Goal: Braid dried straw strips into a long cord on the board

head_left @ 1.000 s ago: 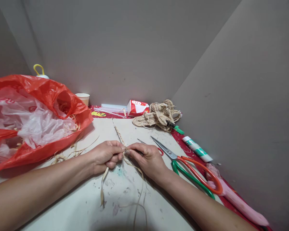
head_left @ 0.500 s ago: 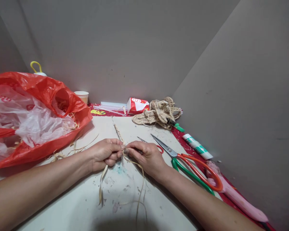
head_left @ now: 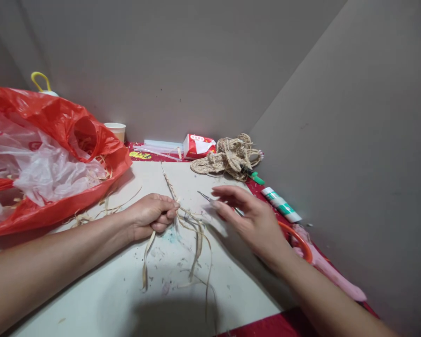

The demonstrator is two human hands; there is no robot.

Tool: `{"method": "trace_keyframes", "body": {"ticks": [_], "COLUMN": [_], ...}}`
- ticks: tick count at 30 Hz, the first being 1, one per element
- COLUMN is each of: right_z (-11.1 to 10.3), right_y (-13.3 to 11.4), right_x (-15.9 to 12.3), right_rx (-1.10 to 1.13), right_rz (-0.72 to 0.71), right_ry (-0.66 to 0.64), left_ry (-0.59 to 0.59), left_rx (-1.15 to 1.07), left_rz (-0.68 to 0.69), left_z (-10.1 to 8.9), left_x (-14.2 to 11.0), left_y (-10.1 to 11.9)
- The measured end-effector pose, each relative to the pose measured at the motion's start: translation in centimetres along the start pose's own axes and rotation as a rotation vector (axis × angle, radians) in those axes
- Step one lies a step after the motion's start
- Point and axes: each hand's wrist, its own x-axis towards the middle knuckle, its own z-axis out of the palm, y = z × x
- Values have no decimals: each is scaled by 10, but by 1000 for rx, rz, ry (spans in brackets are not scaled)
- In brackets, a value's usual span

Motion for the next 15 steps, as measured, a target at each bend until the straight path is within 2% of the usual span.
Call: {"method": "trace_keyframes", "body": {"ticks": [2, 4, 5, 8, 10, 12, 14, 15], "right_z": [-16, -21, -19, -1, 10, 10, -4, -15], "right_y": [-5, -13, -17, -26, -29, -30, -27, -24], "right_x": [-19, -42, -54, -82, -92, -100, -110, -117], "right_rx": [-73, -102, -109, -256, -403, -440, -362, -270], "right_rz": [-39, -58, -58, -88, -102, -72, 20, 41], "right_ry": [55, -142, -284, -592, -632, -638, -670, -744], "left_ry": [4, 2, -1, -4, -4, -10, -14, -13], "left_rx": [-5, -5, -5, -6, 1, 10, 17, 19], "left_rz": [-7, -11, -9, 2, 2, 0, 1, 3], "left_z": [1, 1, 1, 1, 0, -1, -1, 0], "left_x": [0, -1, -1, -1, -1, -1, -1, -2], "left_y": [1, 1, 1, 1, 0, 1, 1, 1]}}
